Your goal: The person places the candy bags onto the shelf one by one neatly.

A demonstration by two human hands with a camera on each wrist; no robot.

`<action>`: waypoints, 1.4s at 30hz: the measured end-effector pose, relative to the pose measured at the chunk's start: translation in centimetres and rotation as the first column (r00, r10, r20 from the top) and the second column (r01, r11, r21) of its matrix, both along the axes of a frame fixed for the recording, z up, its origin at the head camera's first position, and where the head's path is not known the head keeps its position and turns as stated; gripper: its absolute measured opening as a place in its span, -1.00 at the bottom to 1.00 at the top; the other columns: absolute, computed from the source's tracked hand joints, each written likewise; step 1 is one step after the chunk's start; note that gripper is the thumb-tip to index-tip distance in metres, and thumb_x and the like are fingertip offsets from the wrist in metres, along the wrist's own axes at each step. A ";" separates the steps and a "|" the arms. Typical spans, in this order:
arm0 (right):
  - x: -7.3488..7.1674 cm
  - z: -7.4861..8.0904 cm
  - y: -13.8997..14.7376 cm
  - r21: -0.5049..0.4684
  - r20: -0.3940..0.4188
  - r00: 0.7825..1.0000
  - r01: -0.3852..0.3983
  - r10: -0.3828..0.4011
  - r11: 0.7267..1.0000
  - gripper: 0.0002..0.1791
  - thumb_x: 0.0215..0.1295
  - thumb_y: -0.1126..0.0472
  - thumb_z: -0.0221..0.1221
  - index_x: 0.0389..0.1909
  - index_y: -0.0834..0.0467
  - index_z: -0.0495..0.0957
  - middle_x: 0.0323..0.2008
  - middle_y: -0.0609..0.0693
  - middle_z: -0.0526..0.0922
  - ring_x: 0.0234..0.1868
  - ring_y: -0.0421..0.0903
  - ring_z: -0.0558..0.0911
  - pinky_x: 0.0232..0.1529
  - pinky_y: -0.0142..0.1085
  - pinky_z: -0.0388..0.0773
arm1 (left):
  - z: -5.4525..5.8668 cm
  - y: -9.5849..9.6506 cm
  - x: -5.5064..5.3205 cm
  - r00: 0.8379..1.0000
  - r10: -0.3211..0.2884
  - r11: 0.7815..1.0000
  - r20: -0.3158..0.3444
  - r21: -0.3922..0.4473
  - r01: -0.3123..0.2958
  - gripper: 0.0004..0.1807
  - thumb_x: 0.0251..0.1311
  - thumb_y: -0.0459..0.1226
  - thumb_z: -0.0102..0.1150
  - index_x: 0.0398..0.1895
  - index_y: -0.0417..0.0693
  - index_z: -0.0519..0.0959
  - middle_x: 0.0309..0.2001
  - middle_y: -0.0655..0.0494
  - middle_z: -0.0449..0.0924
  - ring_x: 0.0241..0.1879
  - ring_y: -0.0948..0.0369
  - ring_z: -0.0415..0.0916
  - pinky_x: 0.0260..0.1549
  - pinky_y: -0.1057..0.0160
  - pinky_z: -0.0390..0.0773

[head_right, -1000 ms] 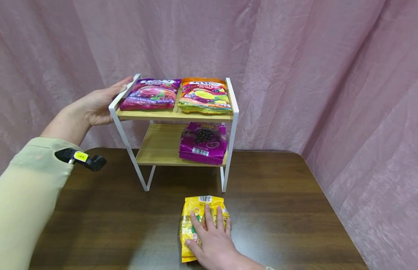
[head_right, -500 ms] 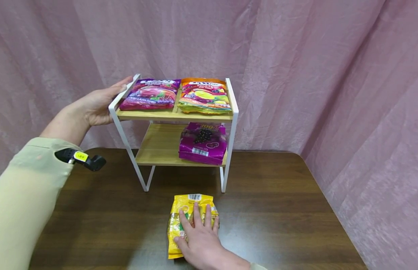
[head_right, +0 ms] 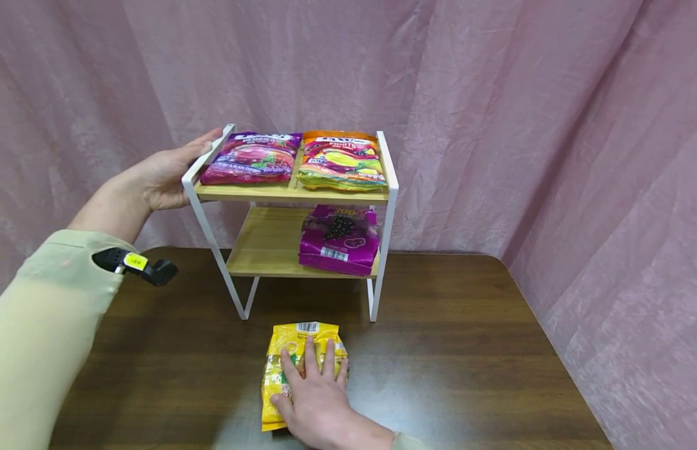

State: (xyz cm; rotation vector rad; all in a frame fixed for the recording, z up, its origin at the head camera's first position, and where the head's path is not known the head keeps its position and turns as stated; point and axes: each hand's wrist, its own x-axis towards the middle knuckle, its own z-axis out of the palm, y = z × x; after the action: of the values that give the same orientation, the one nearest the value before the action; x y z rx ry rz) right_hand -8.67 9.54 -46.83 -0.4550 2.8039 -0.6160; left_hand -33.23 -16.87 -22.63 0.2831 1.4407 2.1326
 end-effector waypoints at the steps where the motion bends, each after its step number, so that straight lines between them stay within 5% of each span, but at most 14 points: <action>1: 0.0 0.0 0.0 -0.001 0.002 1.000 0.001 -0.001 1.000 -0.25 0.54 -0.33 -0.10 0.65 -0.25 0.00 0.64 0.17 -0.23 0.55 0.43 -0.33 0.39 0.55 -0.22 | 0.0 0.0 0.0 1.000 0.002 1.000 0.002 0.002 -0.002 -0.35 0.60 -0.04 -0.26 0.62 0.71 -0.13 -0.06 -0.07 0.65 -0.32 0.10 0.74 -0.37 0.17 0.79; 6: -0.3 0.7 0.1 -0.018 0.026 0.999 0.019 -0.018 1.000 -0.25 0.51 -0.38 -0.09 0.62 -0.26 0.09 0.63 0.16 -0.14 0.56 0.44 -0.26 0.38 0.55 -0.16 | 0.0 0.0 0.0 1.000 0.010 1.000 0.009 0.009 -0.010 -0.36 0.61 -0.05 -0.27 0.61 0.71 -0.12 -0.08 -0.08 0.66 -0.34 0.10 0.74 -0.39 0.17 0.79; 11: -0.4 3.2 1.4 -0.105 0.049 0.998 0.047 -0.042 0.993 -0.24 0.49 -0.41 -0.10 0.60 -0.20 0.17 0.62 0.13 -0.03 0.57 0.38 -0.17 0.37 0.57 -0.12 | 0.1 0.1 0.1 1.000 0.016 1.000 0.008 -0.005 -0.016 -0.37 0.60 -0.04 -0.26 0.61 0.72 -0.09 -0.08 -0.08 0.66 -0.33 0.10 0.74 -0.38 0.17 0.79; 22: 0.1 9.5 10.3 -0.069 0.039 0.991 0.131 -0.128 0.989 -0.21 0.48 -0.46 -0.14 0.53 -0.08 0.33 0.54 0.06 0.22 0.55 0.31 0.09 0.45 0.40 0.04 | 0.2 0.2 0.1 1.000 0.008 1.000 0.019 0.002 -0.008 -0.38 0.61 -0.04 -0.29 0.60 0.74 -0.08 -0.10 -0.08 0.66 -0.36 0.10 0.74 -0.41 0.17 0.79; 27: -1.7 12.0 15.2 -0.110 0.067 0.984 0.175 -0.168 0.978 -0.18 0.53 -0.41 -0.18 0.56 0.04 0.27 0.53 0.15 0.25 0.52 0.31 0.16 0.46 0.34 0.07 | 0.1 0.1 0.1 1.000 0.009 1.000 0.023 -0.003 -0.009 -0.38 0.61 -0.03 -0.32 0.60 0.74 -0.10 -0.12 -0.09 0.66 -0.38 0.11 0.73 -0.41 0.17 0.78; 33: -5.6 15.9 19.4 -0.194 0.104 0.971 0.233 -0.216 0.953 -0.07 0.56 -0.40 -0.26 0.66 0.15 -0.12 0.62 0.21 -0.08 0.56 0.33 -0.05 0.49 0.35 -0.08 | 0.1 0.1 0.1 1.000 0.016 1.000 0.026 -0.014 -0.015 -0.38 0.61 -0.03 -0.31 0.60 0.75 -0.11 -0.12 -0.08 0.64 -0.38 0.11 0.73 -0.41 0.18 0.78; 36: -7.9 18.0 20.4 -0.295 0.141 0.965 0.255 -0.222 0.921 -0.05 0.57 -0.40 -0.32 0.65 0.17 -0.30 0.63 0.20 -0.28 0.58 0.33 -0.20 0.49 0.37 -0.14 | 0.1 0.1 0.2 0.999 0.021 1.000 0.028 -0.015 -0.020 -0.38 0.61 -0.03 -0.28 0.60 0.74 -0.10 -0.09 -0.07 0.63 -0.36 0.12 0.73 -0.40 0.19 0.78; 38: -9.4 19.4 20.6 -0.382 0.191 0.953 0.294 -0.236 0.876 -0.02 0.55 -0.43 -0.35 0.65 0.14 -0.38 0.63 0.19 -0.33 0.59 0.32 -0.21 0.50 0.36 -0.11 | 0.1 0.1 0.2 0.999 0.023 1.000 0.026 -0.015 -0.023 -0.37 0.60 -0.03 -0.27 0.61 0.73 -0.09 -0.08 -0.07 0.63 -0.35 0.12 0.73 -0.38 0.19 0.78; 42: -12.4 22.3 20.0 -0.602 0.317 0.917 0.391 -0.242 0.696 0.06 0.45 -0.52 -0.27 0.64 -0.02 -0.52 0.63 0.17 -0.41 0.58 0.35 -0.20 0.49 0.35 -0.01 | 0.2 0.2 0.2 1.000 0.024 1.000 0.015 -0.020 -0.024 -0.37 0.60 -0.03 -0.26 0.61 0.71 -0.10 -0.08 -0.06 0.63 -0.35 0.13 0.73 -0.39 0.19 0.78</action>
State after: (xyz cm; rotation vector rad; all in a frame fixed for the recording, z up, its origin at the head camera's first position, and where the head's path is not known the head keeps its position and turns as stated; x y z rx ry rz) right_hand -21.07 29.56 -24.56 0.0149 2.3885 -1.6498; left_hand -33.01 -16.68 -22.44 0.2424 1.4630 2.1339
